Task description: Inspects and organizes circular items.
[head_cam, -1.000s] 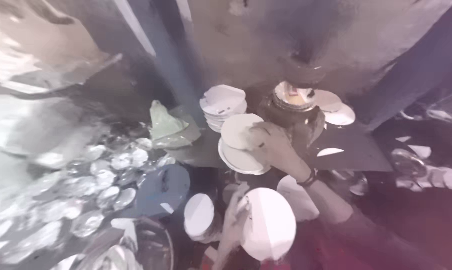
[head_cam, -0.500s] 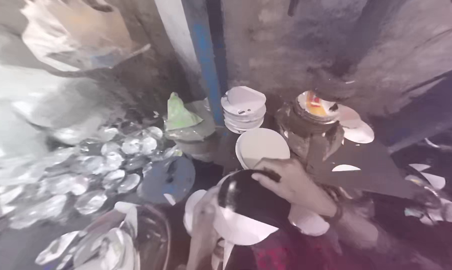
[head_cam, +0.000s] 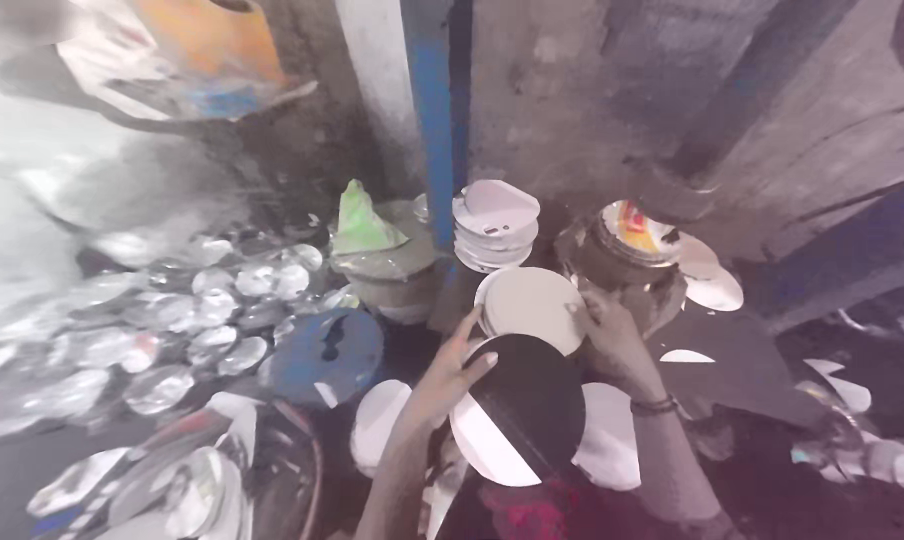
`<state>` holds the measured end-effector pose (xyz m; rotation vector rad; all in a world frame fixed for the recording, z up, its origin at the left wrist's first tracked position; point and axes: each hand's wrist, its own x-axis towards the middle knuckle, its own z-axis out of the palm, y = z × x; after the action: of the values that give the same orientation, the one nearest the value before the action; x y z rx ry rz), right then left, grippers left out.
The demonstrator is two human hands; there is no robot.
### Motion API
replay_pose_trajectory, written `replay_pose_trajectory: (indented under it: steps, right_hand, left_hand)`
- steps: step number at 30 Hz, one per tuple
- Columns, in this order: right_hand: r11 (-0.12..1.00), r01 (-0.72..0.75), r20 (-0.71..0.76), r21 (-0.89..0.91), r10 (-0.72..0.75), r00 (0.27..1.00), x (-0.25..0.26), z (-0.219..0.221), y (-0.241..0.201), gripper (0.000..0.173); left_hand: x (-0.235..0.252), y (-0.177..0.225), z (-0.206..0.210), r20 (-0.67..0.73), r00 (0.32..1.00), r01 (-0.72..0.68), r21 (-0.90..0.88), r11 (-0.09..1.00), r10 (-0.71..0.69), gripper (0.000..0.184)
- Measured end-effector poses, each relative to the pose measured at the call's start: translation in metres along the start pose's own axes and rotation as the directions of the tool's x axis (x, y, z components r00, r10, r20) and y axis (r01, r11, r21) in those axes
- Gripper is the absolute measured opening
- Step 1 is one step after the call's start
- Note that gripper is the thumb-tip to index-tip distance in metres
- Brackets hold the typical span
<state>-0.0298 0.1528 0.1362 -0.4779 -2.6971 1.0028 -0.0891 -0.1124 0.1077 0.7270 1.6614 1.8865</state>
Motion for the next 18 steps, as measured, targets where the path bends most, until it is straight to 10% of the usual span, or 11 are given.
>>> replay_pose_trajectory:
  steps: [8,12,18]
  right_hand:
    - [0.974,-0.148,-0.099,0.171,0.167,0.981,-0.004,-0.002,0.015,0.035]
    - [0.998,0.0,-0.353,0.069,0.024,0.935,-0.019,-0.023,0.002,0.037]
    - [0.75,0.583,-0.752,-0.311,-0.57,0.332,-0.046,-0.006,-0.038,0.012]
  left_hand:
    - [0.004,-0.016,0.006,0.17,0.985,-0.03,0.069,0.997,0.018,0.076]
    - [0.003,-0.017,0.009,0.144,0.989,0.004,0.102,0.995,-0.018,0.08]
    - [-0.005,-0.035,-0.007,0.139,0.96,-0.214,-0.194,0.957,0.243,0.066]
